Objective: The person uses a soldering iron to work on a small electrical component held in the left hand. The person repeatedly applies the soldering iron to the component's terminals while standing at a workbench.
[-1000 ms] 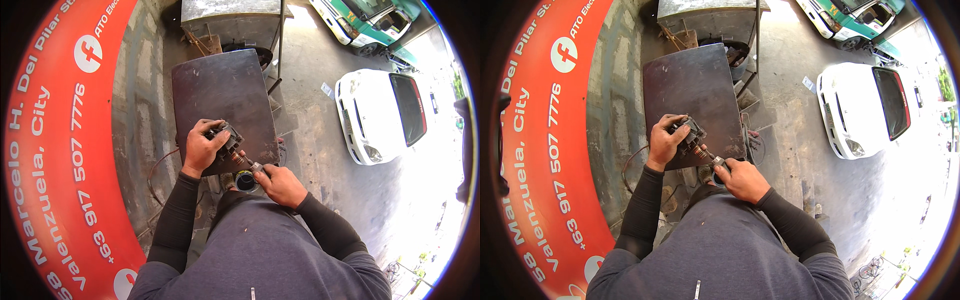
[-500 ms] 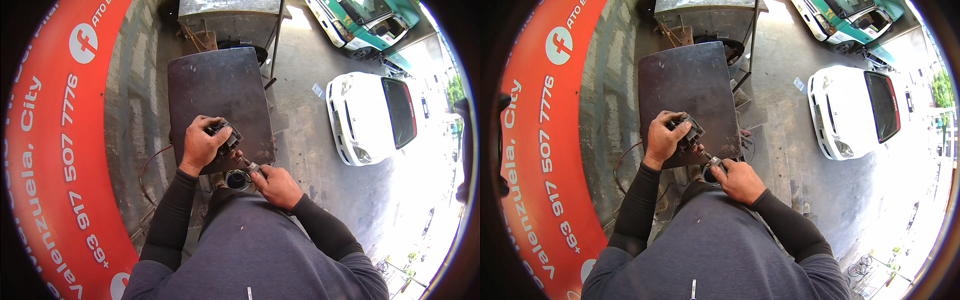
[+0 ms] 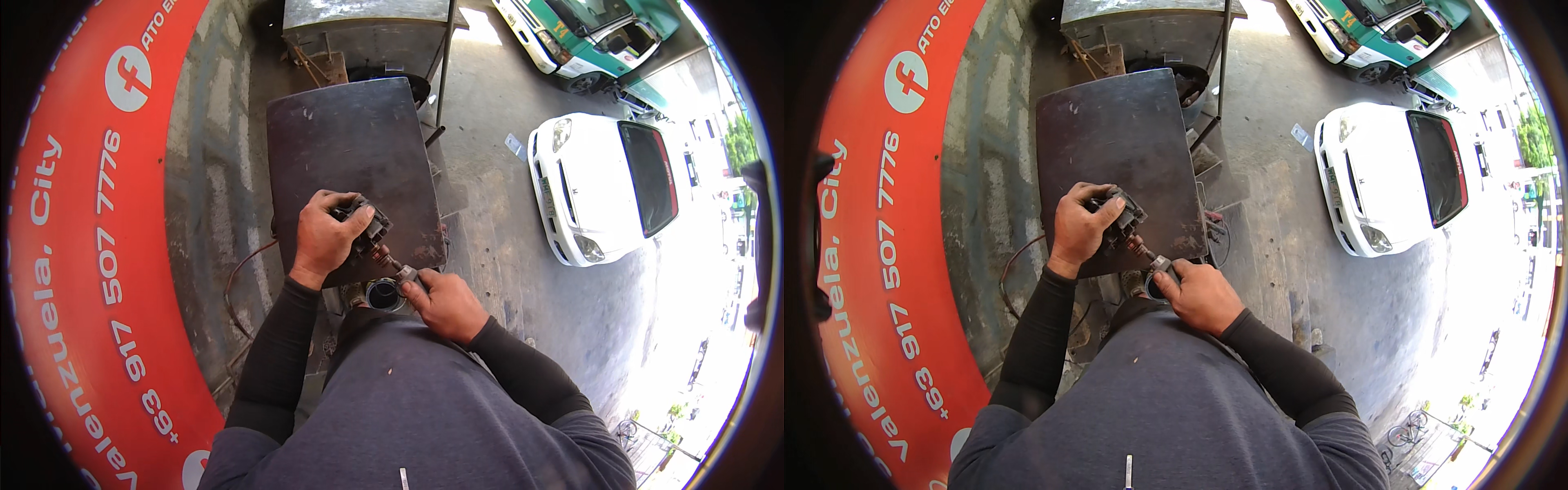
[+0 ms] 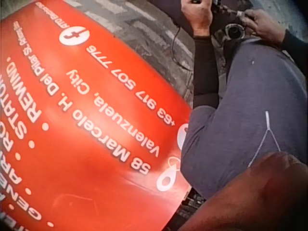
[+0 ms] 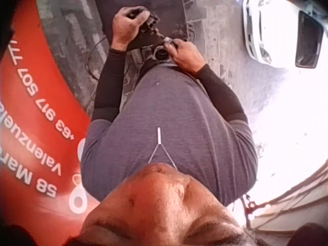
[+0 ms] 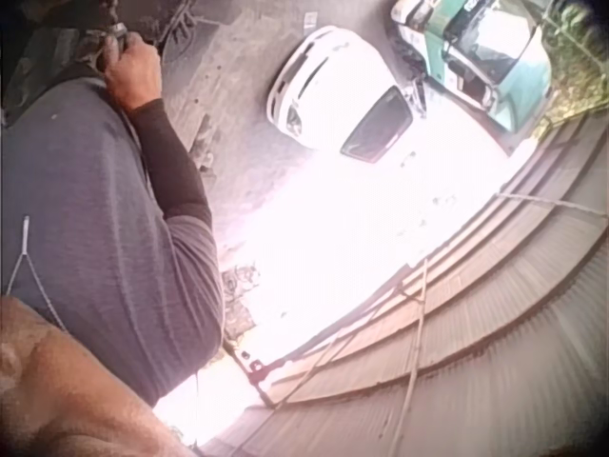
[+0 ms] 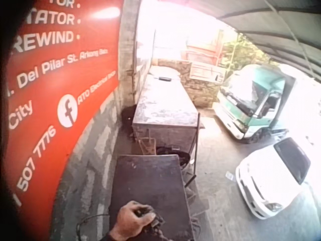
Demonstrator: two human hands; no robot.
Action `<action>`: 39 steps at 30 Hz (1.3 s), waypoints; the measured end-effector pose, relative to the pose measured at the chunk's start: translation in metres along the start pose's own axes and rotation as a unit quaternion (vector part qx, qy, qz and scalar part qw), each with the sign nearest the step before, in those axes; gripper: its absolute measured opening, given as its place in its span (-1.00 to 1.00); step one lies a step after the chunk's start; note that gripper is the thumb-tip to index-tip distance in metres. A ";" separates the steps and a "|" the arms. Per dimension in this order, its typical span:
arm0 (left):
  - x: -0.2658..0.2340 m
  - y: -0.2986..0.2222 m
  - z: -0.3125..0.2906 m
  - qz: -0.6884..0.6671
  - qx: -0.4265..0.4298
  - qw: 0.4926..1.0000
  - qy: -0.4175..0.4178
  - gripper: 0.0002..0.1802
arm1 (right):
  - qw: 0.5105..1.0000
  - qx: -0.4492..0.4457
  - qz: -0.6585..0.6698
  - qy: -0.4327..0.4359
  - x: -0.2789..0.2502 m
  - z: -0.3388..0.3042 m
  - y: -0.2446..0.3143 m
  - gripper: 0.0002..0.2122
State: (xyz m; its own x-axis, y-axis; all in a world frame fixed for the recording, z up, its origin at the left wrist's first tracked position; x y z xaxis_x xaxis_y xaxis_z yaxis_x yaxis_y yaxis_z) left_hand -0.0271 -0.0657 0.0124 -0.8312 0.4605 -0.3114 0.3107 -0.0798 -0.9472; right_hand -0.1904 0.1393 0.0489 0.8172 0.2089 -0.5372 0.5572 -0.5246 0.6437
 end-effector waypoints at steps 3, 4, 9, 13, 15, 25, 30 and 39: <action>0.002 0.002 0.001 -0.001 0.000 1.000 -0.001 -0.53 | 1.000 -0.009 -0.010 -0.002 -0.001 0.000 -0.002 -0.48; 0.001 0.005 0.002 0.002 0.002 1.000 -0.003 -0.53 | 1.000 -0.020 -0.010 0.002 0.001 -0.003 0.004 -0.48; 0.002 0.000 0.001 0.010 -0.018 1.000 -0.004 -0.54 | 1.000 -0.022 -0.018 0.006 0.004 -0.003 0.005 -0.48; 0.003 -0.001 0.000 0.003 -0.011 1.000 -0.007 -0.53 | 1.000 0.005 -0.008 -0.008 -0.002 -0.002 0.001 -0.49; 0.002 0.001 0.001 0.004 -0.009 1.000 -0.008 -0.52 | 1.000 0.003 -0.008 -0.008 -0.002 -0.001 -0.001 -0.48; 0.003 -0.001 0.003 0.007 -0.015 1.000 -0.007 -0.51 | 1.000 -0.005 -0.002 -0.018 0.001 -0.003 0.000 -0.47; 0.004 0.003 0.003 0.009 -0.017 1.000 -0.006 -0.51 | 1.000 0.008 -0.011 -0.016 -0.001 -0.002 -0.002 -0.48; 0.004 -0.004 0.001 0.008 -0.022 1.000 -0.009 -0.51 | 1.000 0.001 -0.006 -0.017 0.002 -0.005 0.004 -0.48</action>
State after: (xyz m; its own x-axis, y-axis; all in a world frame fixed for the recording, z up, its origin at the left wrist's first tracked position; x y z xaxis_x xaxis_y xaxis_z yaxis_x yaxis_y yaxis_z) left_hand -0.0320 -0.0642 0.0152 -0.8344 0.4432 -0.3277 0.3430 -0.0479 -0.9381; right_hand -0.1857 0.1413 0.0533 0.8047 0.1879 -0.5632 0.5672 -0.5235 0.6358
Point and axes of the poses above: each hand's wrist, its own z-axis towards the middle knuckle, its own x-axis out of the palm, y = z × x, the point moved 6 cm from there along z, towards the middle knuckle, and after that the axes turned 2 degrees about y, right-handed, at the moved point
